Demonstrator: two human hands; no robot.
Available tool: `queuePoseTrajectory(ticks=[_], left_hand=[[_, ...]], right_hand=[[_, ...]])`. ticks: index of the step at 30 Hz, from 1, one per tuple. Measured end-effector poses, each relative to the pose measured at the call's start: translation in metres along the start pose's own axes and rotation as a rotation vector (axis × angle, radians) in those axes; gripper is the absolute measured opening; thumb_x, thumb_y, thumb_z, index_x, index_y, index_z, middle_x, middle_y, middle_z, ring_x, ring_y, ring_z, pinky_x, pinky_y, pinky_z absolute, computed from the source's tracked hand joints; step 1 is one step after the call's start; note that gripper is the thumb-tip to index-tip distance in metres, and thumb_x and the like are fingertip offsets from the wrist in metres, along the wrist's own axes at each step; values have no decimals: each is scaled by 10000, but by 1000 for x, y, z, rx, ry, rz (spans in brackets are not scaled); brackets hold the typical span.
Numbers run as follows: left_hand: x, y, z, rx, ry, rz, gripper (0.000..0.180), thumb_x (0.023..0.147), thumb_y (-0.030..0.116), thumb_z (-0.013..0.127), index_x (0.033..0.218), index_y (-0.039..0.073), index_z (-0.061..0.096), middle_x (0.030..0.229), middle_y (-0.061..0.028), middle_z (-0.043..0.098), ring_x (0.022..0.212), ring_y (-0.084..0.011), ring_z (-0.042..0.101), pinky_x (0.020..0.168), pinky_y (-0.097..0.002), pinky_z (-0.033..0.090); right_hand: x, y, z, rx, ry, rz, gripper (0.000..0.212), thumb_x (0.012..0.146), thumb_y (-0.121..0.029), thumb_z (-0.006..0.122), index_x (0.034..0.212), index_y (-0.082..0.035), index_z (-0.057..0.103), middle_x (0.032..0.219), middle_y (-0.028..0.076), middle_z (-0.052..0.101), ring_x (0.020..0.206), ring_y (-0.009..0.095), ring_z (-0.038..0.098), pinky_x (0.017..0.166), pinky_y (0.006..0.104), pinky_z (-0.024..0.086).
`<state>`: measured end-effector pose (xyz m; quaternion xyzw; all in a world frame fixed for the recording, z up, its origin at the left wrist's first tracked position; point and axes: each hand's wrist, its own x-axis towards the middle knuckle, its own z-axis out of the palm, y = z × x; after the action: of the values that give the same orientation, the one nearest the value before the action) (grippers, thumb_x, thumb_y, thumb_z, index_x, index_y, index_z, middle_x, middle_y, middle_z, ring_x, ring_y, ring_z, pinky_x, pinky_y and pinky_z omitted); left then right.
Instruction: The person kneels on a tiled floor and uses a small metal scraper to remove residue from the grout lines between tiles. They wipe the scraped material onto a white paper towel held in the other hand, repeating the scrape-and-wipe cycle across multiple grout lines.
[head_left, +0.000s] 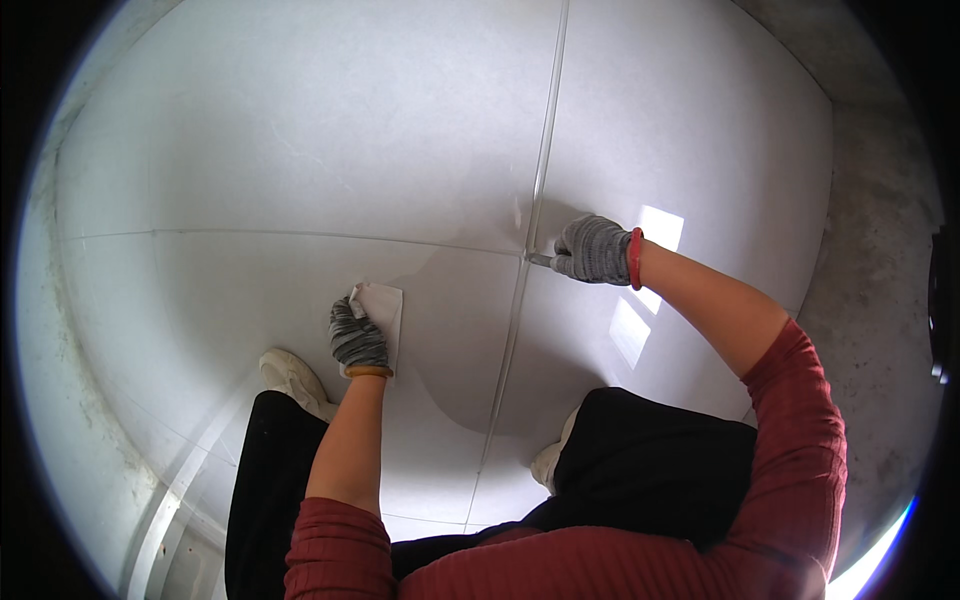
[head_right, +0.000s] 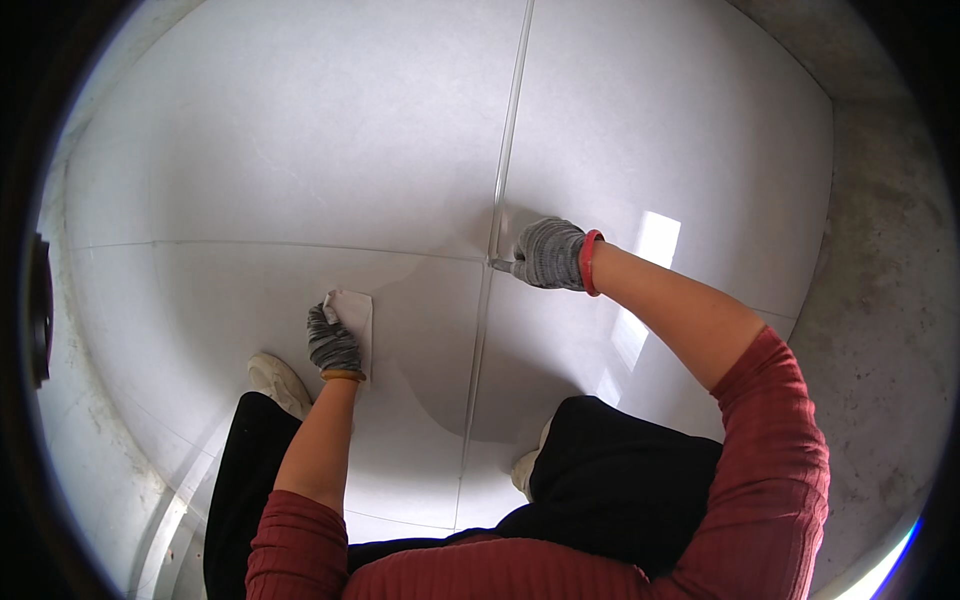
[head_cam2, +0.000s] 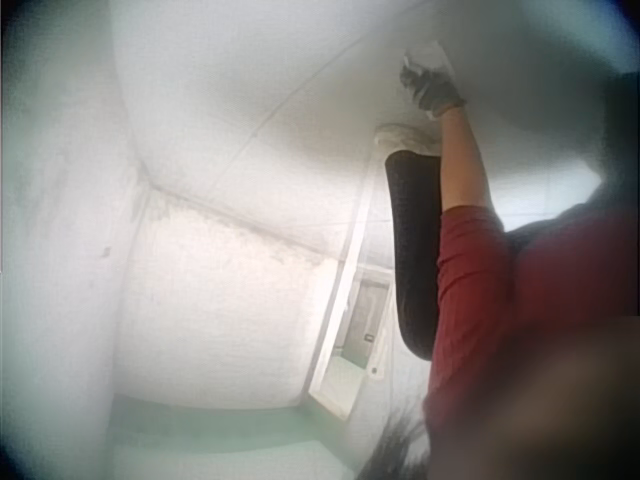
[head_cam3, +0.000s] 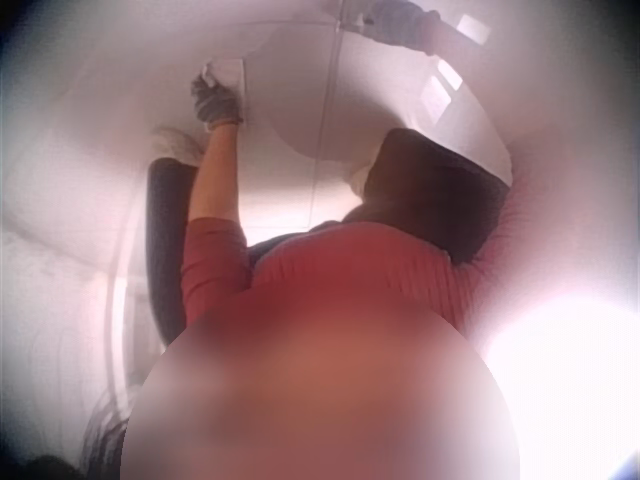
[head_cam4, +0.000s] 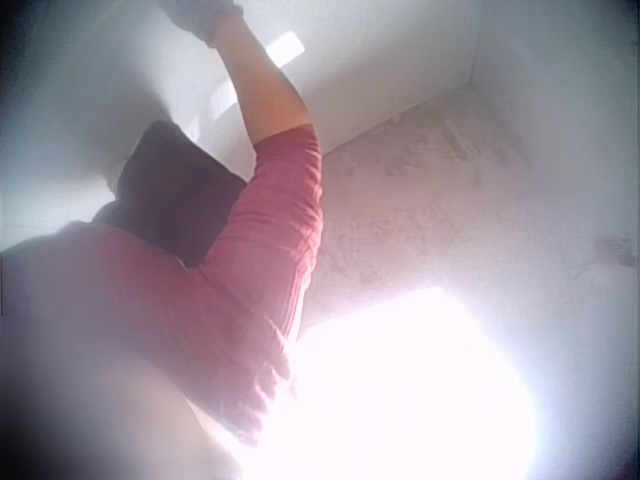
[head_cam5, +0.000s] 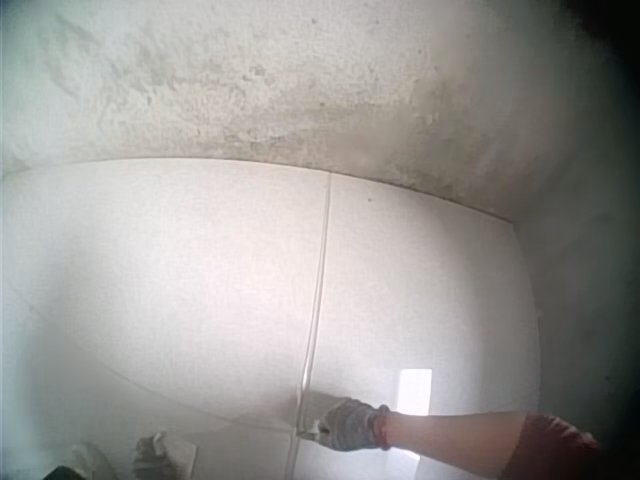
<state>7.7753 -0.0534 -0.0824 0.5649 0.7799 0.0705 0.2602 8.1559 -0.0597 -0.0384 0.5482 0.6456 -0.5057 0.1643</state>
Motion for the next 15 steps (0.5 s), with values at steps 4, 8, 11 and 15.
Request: queuePoseTrajectory(ticks=[4, 8, 11, 15], left_hand=[[-1, 4, -4, 28, -2, 65, 304, 975, 284, 378, 1063, 95, 600, 911, -148, 617, 810, -259, 574, 777, -358, 450], [-6, 7, -3, -11, 78, 135, 277, 957, 259, 386, 964, 66, 585, 826, -162, 596, 719, -293, 553, 693, -388, 442], [-8, 9, -1, -14, 117, 148, 268, 947, 244, 391, 905, 52, 575, 769, -168, 578, 656, -303, 529, 639, -400, 434], [-6, 9, -1, -15, 129, 150, 232, 935, 212, 412, 874, 45, 561, 766, -165, 577, 648, -287, 519, 638, -386, 430]], right_hand=[[-1, 0, -2, -70, -21, -36, 461, 866, -357, 448, 610, -18, 626, 542, 159, 544, 513, 295, 515, 630, 416, 473], [1, 2, 2, -77, -4, -47, 478, 872, -367, 438, 604, -19, 626, 541, 159, 544, 516, 295, 522, 628, 420, 472], [2, 4, 5, -83, 10, -61, 492, 879, -379, 433, 600, -23, 625, 539, 154, 544, 516, 291, 522, 626, 419, 472], [-1, -3, 1, -50, -1, 30, 531, 895, -458, 435, 636, -41, 639, 497, 123, 522, 473, 271, 506, 586, 399, 476]])
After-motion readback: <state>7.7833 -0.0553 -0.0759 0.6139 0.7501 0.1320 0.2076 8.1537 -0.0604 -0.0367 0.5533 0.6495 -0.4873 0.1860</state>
